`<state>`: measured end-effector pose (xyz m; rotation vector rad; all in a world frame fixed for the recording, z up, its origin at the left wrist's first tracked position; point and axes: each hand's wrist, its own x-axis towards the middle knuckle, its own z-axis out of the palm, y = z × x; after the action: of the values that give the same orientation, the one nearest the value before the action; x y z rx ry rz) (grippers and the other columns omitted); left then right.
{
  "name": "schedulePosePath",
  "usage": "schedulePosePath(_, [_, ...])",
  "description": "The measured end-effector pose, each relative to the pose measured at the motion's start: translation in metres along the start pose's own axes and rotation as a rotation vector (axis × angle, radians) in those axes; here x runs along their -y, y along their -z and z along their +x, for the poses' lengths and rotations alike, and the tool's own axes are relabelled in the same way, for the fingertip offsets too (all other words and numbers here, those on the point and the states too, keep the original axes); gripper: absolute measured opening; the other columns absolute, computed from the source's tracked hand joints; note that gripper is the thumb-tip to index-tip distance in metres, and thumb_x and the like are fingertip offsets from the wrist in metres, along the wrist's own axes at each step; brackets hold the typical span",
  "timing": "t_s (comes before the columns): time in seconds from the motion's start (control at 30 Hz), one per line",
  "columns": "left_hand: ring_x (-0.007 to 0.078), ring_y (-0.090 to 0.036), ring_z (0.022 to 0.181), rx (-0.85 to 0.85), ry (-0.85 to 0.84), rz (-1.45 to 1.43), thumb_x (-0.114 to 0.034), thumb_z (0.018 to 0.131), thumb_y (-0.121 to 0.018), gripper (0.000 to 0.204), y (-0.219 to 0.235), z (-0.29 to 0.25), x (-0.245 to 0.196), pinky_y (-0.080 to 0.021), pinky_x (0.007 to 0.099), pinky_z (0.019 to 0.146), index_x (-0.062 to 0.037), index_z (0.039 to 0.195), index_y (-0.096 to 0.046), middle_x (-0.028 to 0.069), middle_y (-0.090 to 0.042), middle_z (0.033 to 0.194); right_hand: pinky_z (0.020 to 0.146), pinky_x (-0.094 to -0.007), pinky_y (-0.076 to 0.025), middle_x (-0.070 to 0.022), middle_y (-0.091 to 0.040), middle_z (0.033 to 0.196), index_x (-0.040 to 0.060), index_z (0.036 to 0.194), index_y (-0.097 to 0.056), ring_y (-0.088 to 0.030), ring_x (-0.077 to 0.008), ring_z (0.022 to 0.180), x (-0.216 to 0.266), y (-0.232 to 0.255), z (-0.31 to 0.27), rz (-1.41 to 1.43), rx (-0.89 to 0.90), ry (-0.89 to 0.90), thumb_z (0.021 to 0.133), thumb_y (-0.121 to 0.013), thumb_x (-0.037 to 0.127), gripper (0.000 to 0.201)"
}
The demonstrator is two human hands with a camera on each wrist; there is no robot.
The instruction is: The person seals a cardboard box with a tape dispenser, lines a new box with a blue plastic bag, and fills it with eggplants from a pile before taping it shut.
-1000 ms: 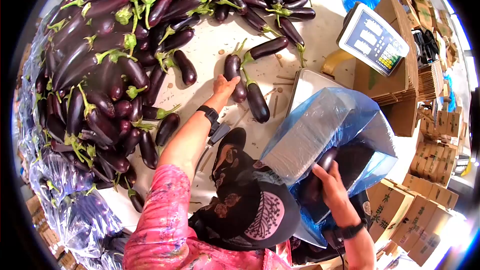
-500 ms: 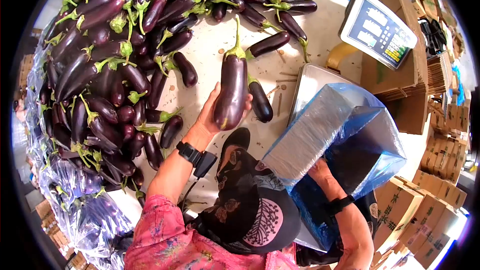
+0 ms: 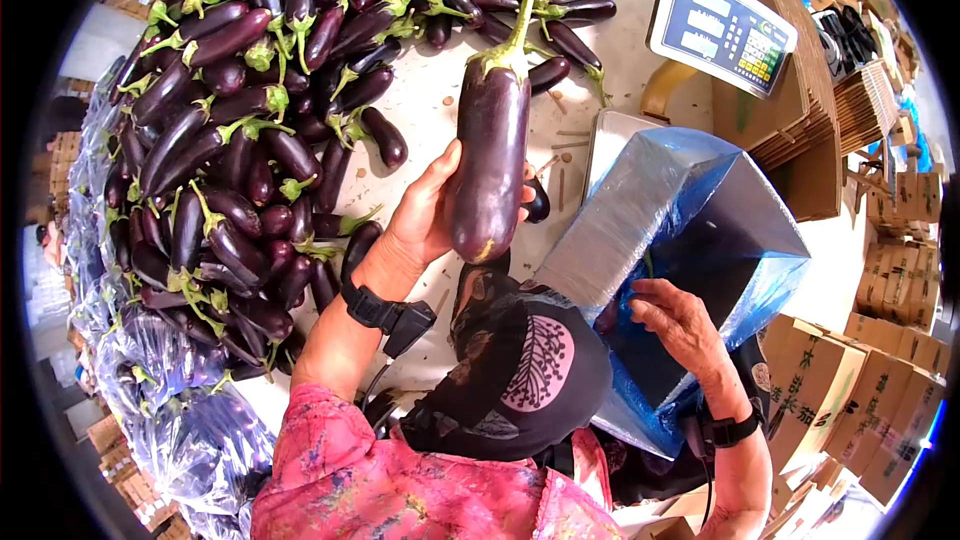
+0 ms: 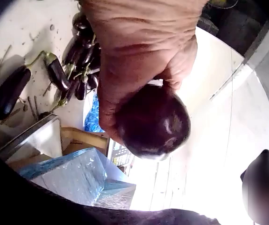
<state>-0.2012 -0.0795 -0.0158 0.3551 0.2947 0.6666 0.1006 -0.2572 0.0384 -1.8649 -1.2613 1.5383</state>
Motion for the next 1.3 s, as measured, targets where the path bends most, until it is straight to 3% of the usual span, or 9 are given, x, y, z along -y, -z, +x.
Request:
schedulePosePath(0.27, [0.0366,-0.058,0.122,-0.033,-0.077,0.203,-0.033,0.097,-0.059,0.065,-0.03,-0.005,-0.011,-0.049,0.0485,0.103,0.0035,0.145,-0.037,0.0258,-0.054,0.134,0.069,-0.0276,-0.049,-0.0079,-0.069,0.085,-0.0058,0.117,-0.063,-0.059,-0.0098,0.077,0.027,-0.012,0.002,0.144,-0.106,0.127,0.097,-0.063,0.018,0.031])
schedulePosePath(0.37, [0.0344,-0.059,0.119,-0.102,-0.166,0.362,-0.031,0.092,-0.066,0.069,-0.062,0.001,-0.008,-0.049,0.0455,0.102,0.0013,0.145,-0.036,0.0236,-0.056,0.131,0.073,-0.0275,-0.05,-0.0096,-0.068,0.097,-0.0041,0.123,-0.06,-0.06,-0.0113,0.083,0.054,-0.009,0.004,0.243,-0.108,0.155,0.095,-0.068,0.023,0.04])
schedulePosePath(0.53, [0.0231,-0.045,0.133,0.09,-0.067,0.58,-0.026,0.089,-0.073,0.094,-0.105,0.009,0.006,-0.038,0.038,0.112,-0.0057,0.158,-0.013,0.0145,-0.038,0.148,0.096,-0.0335,-0.047,-0.0133,-0.061,0.121,-0.0018,0.138,-0.045,-0.057,-0.0177,0.11,0.103,-0.025,0.032,0.414,-0.158,0.442,0.085,-0.08,0.032,0.072])
schedulePosePath(0.57, [0.0237,-0.044,0.134,0.158,-0.152,0.875,-0.023,0.089,-0.072,0.094,-0.117,0.009,0.002,-0.036,0.0385,0.112,-0.0051,0.158,-0.012,0.0155,-0.036,0.15,0.1,-0.0347,-0.045,-0.0127,-0.061,0.122,-0.0013,0.139,-0.044,-0.056,-0.0188,0.114,0.117,-0.026,0.033,0.561,-0.107,0.425,0.085,-0.08,0.032,0.073])
schedulePosePath(0.77, [0.0255,-0.045,0.134,0.155,-0.093,0.911,-0.018,0.091,-0.066,0.073,-0.128,-0.005,-0.008,-0.036,0.0411,0.112,0.0009,0.152,-0.031,0.0155,-0.045,0.145,0.109,-0.0427,-0.039,-0.0136,-0.06,0.131,0.0017,0.14,-0.047,-0.055,-0.0265,0.123,0.084,-0.012,0.043,1.069,0.251,0.395,0.093,-0.065,0.048,0.069])
schedulePosePath(0.8, [0.0256,-0.048,0.131,0.136,-0.129,0.914,-0.016,0.092,-0.065,0.063,-0.128,-0.006,-0.005,-0.042,0.0404,0.108,0.0025,0.147,-0.04,0.0153,-0.051,0.139,0.109,-0.0458,-0.041,-0.0174,-0.059,0.134,0.0022,0.142,-0.046,-0.056,-0.0314,0.123,0.089,-0.014,0.039,1.178,0.169,0.274,0.095,-0.053,0.061,0.076])
schedulePosePath(0.93, [0.024,-0.058,0.119,0.11,-0.084,0.814,-0.016,0.094,-0.064,0.053,-0.124,-0.007,-0.002,-0.051,0.0355,0.095,0.0012,0.141,-0.048,0.0153,-0.057,0.134,0.106,-0.0481,-0.044,-0.0203,-0.058,0.134,0.0021,0.143,-0.044,-0.058,-0.0341,0.122,0.074,-0.007,0.053,1.412,0.298,0.242,0.097,-0.042,0.067,0.079])
schedulePosePath(1.07, [0.0226,-0.063,0.112,0.043,-0.052,0.874,-0.021,0.094,-0.064,0.051,-0.107,-0.009,0.0,-0.052,0.0343,0.092,-0.0007,0.139,-0.051,0.0133,-0.063,0.126,0.099,-0.041,-0.049,-0.017,-0.063,0.123,0.0008,0.14,-0.045,-0.062,-0.0258,0.111,0.073,-0.004,0.017,1.109,0.17,0.316,0.092,-0.063,0.057,0.076])
schedulePosePath(1.3, [0.0191,-0.062,0.11,-0.134,0.193,1.033,-0.024,0.094,-0.064,0.054,-0.033,-0.003,0.016,-0.051,0.031,0.088,-0.0024,0.141,-0.05,0.0109,-0.065,0.119,0.081,-0.025,-0.047,-0.0056,-0.062,0.107,0.0017,0.132,-0.051,-0.06,-0.0121,0.094,0.058,0.028,-0.08,0.681,-0.151,-0.106,0.089,-0.069,0.045,0.064])
